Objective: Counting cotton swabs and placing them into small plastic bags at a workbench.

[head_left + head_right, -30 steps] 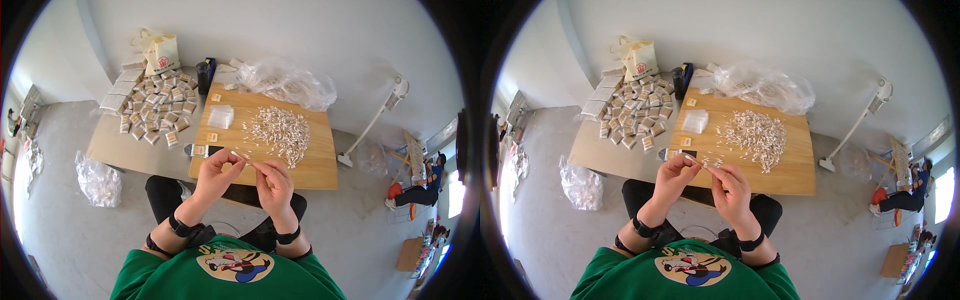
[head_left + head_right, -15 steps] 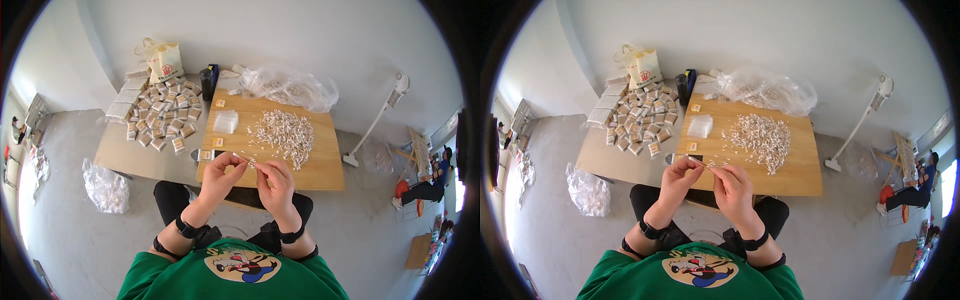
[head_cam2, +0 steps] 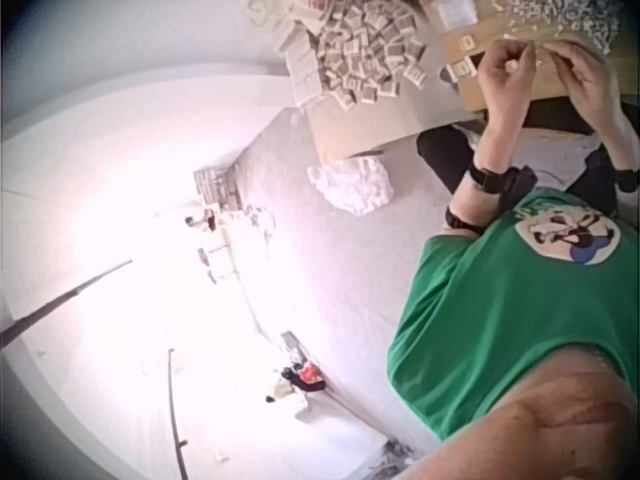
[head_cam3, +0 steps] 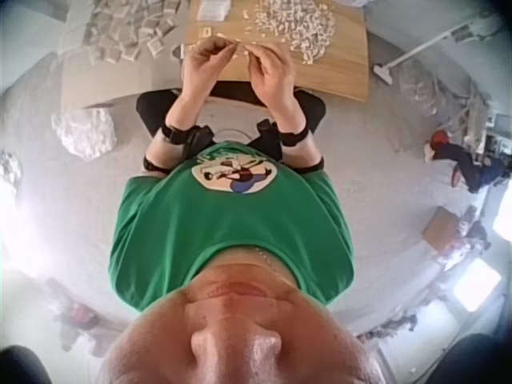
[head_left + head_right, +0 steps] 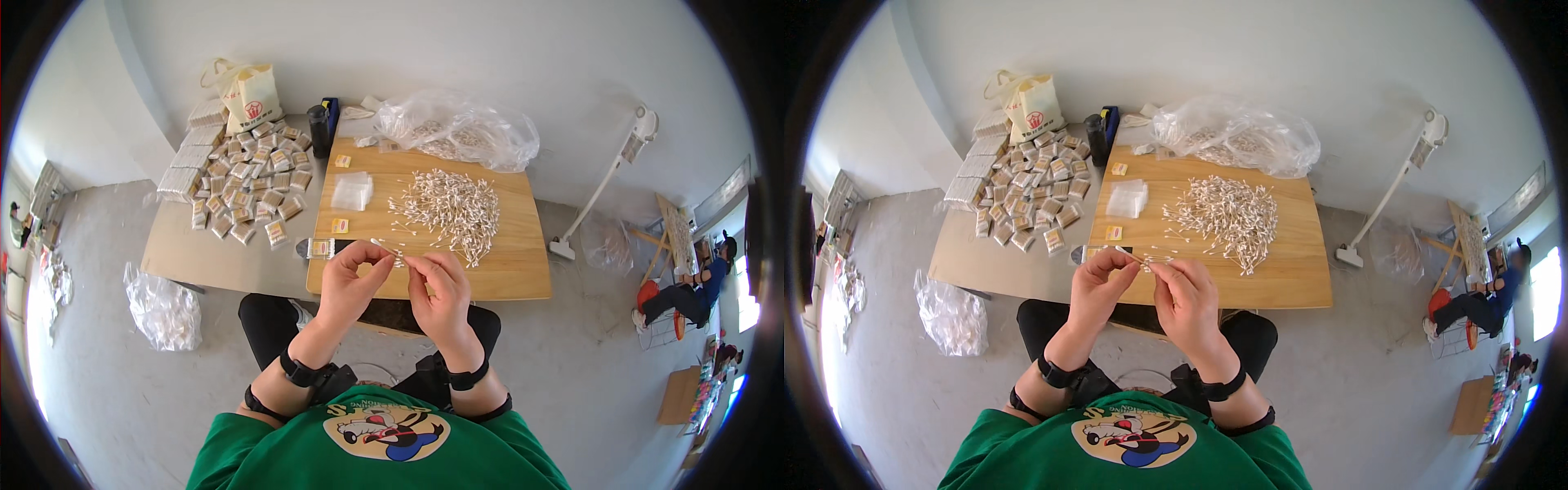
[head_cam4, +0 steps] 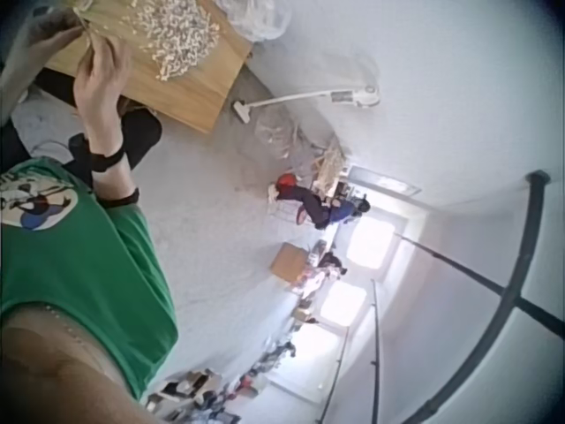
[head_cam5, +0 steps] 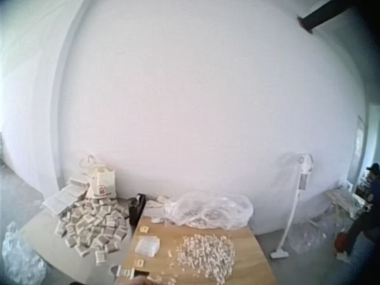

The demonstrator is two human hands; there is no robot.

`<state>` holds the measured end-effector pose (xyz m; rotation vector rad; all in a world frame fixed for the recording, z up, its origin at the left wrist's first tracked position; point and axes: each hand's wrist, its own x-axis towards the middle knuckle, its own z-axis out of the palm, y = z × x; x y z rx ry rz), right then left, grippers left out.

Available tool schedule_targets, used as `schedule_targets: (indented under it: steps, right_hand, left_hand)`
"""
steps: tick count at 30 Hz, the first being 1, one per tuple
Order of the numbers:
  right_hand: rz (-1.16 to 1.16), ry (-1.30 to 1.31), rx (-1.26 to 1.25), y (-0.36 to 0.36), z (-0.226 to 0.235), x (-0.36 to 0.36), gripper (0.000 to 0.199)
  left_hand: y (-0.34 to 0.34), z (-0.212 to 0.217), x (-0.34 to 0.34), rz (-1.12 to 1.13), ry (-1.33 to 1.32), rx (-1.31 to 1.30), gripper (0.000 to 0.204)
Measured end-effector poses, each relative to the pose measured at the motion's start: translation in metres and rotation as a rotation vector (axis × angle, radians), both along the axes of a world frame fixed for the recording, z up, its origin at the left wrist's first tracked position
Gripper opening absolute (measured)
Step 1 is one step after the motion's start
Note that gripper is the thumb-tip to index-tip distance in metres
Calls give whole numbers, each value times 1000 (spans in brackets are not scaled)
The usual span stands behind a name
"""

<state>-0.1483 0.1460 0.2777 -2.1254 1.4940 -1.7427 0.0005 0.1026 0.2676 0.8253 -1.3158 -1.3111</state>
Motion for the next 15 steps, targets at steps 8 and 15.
schedule_targets:
  steps: [8, 15]
  right_hand:
    - [2, 109, -36, -1, 4, -3, 32]
    - [-4, 78, -25, -1, 3, -1, 26]
  left_hand:
    - [-3, -2, 1, 3, -46, -8, 1]
    - [-6, -6, 2, 22, 13, 32, 5]
